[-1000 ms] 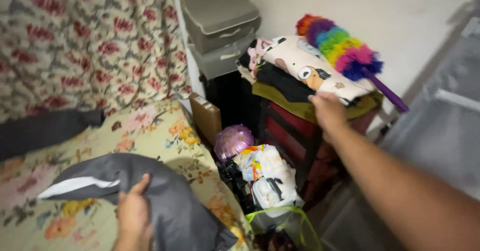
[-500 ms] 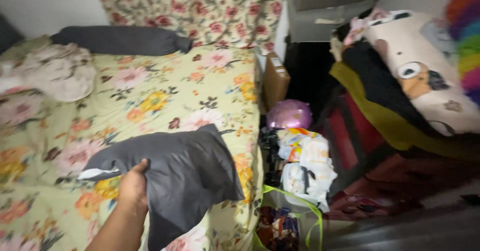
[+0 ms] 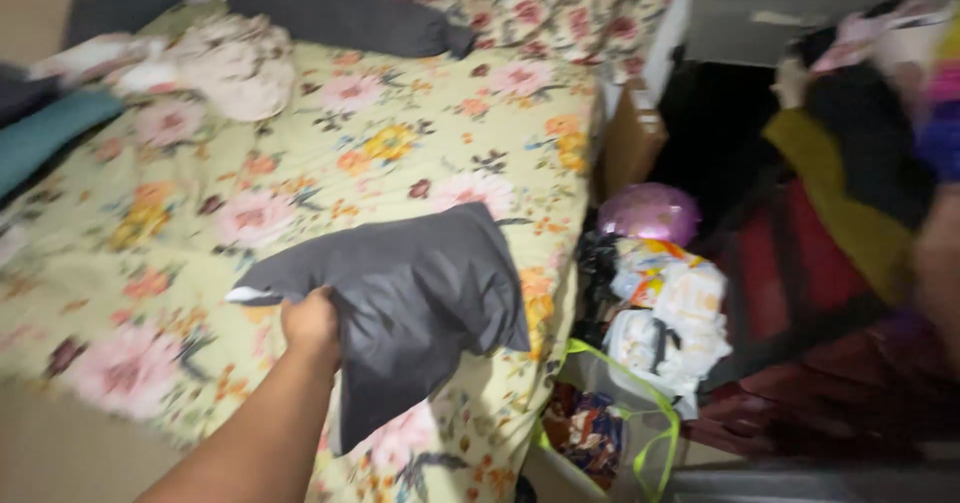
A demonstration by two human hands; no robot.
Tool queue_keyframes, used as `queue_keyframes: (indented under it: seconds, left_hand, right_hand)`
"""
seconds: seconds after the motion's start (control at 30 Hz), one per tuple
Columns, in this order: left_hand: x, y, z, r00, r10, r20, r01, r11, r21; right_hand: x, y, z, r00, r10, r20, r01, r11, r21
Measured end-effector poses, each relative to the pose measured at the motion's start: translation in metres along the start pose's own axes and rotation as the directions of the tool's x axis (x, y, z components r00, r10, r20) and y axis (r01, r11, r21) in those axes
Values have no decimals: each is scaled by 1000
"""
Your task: Arranging pillows and cleaning the bed area using a duster.
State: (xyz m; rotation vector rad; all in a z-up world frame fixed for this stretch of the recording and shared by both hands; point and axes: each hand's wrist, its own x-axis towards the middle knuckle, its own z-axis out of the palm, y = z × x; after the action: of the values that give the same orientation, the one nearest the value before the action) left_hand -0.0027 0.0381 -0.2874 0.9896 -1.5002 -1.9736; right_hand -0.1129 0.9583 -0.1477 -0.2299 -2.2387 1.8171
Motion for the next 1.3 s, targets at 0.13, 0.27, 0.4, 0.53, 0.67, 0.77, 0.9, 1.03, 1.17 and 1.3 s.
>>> queue_keyframes:
  seconds: [0.13, 0.27, 0.4, 0.53, 0.67, 0.77, 0.9, 1.03, 1.17, 1.3]
  left_hand:
    - [-23, 13, -51, 991, 23, -130, 18, 953, 302]
    - [-41, 3, -90, 983, -79, -163, 131, 932, 339]
    - [-30, -38, -134, 956, -280, -83, 290, 943, 160]
    - [-35, -52, -157, 932, -363, -7, 362, 927, 95]
    - [-36, -79, -176, 922, -383, -53, 387, 912, 135]
    - [-54, -50, -183, 890, -451, -62, 455, 881, 127]
    - [-62, -32, -187, 888, -458, 45, 456, 889, 54]
    - [-40, -58, -190, 944, -329, 20, 300, 883, 362]
    - [-28, -62, -190, 987, -160, 28, 95, 708, 700]
    - [-38, -31, -173, 993, -114, 38, 50, 681, 731]
  right_hand:
    - [-31, 40, 189, 986, 42, 163, -80, 970, 230]
    - [-151, 3, 370, 993, -55, 104, 88, 933, -350]
    - [-222, 70, 464, 893, 281, 352, -194, 945, -262]
    - [-324, 69, 525, 740, 388, 549, -176, 900, -398]
    - [-339, 91, 537, 686, 164, 709, 301, 824, -481]
    - [-316, 116, 536, 631, -27, 775, 635, 592, -496]
    - [-294, 118, 544, 750, -1, 662, 603, 415, -682]
    - [-327, 50, 558, 869, -41, 493, 455, 457, -764]
    - [-353, 55, 568, 824, -106, 557, 489, 630, -604]
    - [-374, 41, 591, 718, 22, 696, 504, 672, -542]
